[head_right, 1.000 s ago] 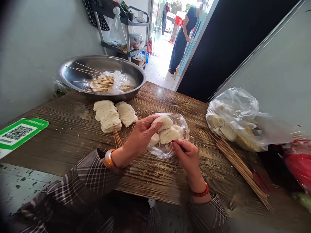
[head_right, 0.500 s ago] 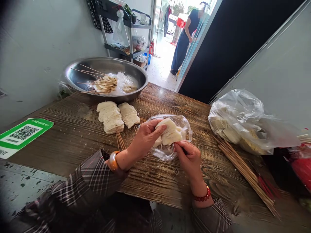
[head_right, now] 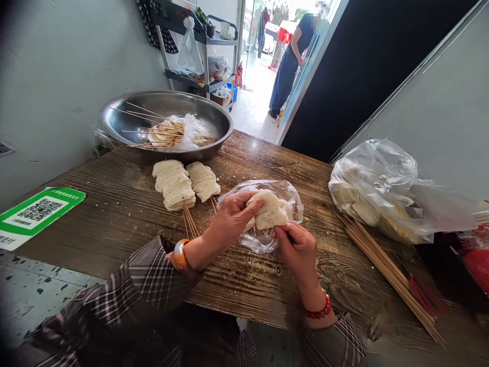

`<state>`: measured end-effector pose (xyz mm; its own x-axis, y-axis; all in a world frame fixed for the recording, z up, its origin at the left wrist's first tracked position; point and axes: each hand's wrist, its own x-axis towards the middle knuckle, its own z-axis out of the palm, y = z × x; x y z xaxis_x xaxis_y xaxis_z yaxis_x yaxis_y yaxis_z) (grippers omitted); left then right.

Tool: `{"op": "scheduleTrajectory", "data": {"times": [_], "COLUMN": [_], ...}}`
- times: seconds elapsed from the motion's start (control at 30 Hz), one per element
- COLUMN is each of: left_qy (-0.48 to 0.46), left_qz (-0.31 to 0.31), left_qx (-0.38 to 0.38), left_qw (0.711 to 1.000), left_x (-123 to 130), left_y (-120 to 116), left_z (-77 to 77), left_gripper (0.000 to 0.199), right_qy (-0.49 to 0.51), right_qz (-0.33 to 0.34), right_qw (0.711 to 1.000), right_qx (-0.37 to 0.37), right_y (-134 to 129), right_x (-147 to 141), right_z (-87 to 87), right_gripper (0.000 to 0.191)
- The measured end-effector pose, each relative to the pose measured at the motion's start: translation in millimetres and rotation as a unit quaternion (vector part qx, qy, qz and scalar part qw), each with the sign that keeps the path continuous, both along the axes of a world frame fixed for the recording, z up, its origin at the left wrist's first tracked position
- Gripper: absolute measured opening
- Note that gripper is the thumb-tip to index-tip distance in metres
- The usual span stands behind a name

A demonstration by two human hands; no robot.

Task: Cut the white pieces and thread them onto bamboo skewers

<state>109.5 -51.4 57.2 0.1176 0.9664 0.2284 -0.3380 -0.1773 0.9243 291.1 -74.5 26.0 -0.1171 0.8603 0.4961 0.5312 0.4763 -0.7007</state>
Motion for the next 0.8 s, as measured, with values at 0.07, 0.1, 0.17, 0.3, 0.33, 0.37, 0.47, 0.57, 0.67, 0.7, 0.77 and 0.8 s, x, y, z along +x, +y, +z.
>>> {"op": "scheduleTrajectory", "data": {"times": [0.07,0.1,0.17,0.3,0.33,0.37,0.47,0.57,0.67,0.7,0.77,0.8], "left_qy": [0.006,0.005,-0.004,-0.046,-0.056,-0.064,-0.088,-0.114,-0.130,-0.132,-0.132,-0.132], "left_qz": [0.001,0.001,-0.001,-0.013,-0.015,-0.016,-0.004,0.023,0.028,0.024,0.017,0.015], "left_qx": [0.001,0.000,-0.003,-0.036,-0.044,-0.050,-0.062,-0.075,-0.081,-0.082,-0.085,-0.086], "left_qw": [1.000,1.000,1.000,0.998,0.997,0.997,0.994,0.990,0.988,0.988,0.987,0.987], "left_x": [0,0,1,2,1,0,-5,-10,-11,-11,-10,-10], "left_y": [0,0,0,2,3,4,9,14,17,18,17,17], "left_z": [-0.2,-0.5,-1.5,-3.0,-3.2,-3.3,-3.4,-3.9,-4.6,-4.8,-5.2,-5.3], "left_gripper": [0.033,0.033,0.033,0.034,0.035,0.036,0.038,0.039,0.040,0.040,0.039,0.039], "right_qy": [0.000,-0.001,0.000,0.022,0.032,0.042,0.073,0.082,0.072,0.066,0.055,0.051], "right_qz": [-0.005,-0.007,-0.010,0.004,0.008,0.013,0.027,0.035,0.032,0.031,0.025,0.021], "right_qw": [1.000,1.000,1.000,0.998,0.997,0.997,0.993,0.991,0.992,0.993,0.996,0.997], "right_qx": [-0.006,-0.010,-0.021,-0.057,-0.064,-0.071,-0.090,-0.102,-0.097,-0.090,-0.069,-0.058], "right_y": [-1,-1,-1,-1,0,0,2,3,3,3,2,2], "right_x": [-1,-1,0,1,1,1,1,1,1,1,-1,-2], "right_z": [0.3,0.3,-0.1,-2.3,-3.0,-3.7,-5.3,-6.3,-6.8,-6.8,-6.6,-6.5], "right_gripper": [0.024,0.024,0.023,0.024,0.021,0.018,0.012,0.016,0.017,0.016,0.016,0.015]}}
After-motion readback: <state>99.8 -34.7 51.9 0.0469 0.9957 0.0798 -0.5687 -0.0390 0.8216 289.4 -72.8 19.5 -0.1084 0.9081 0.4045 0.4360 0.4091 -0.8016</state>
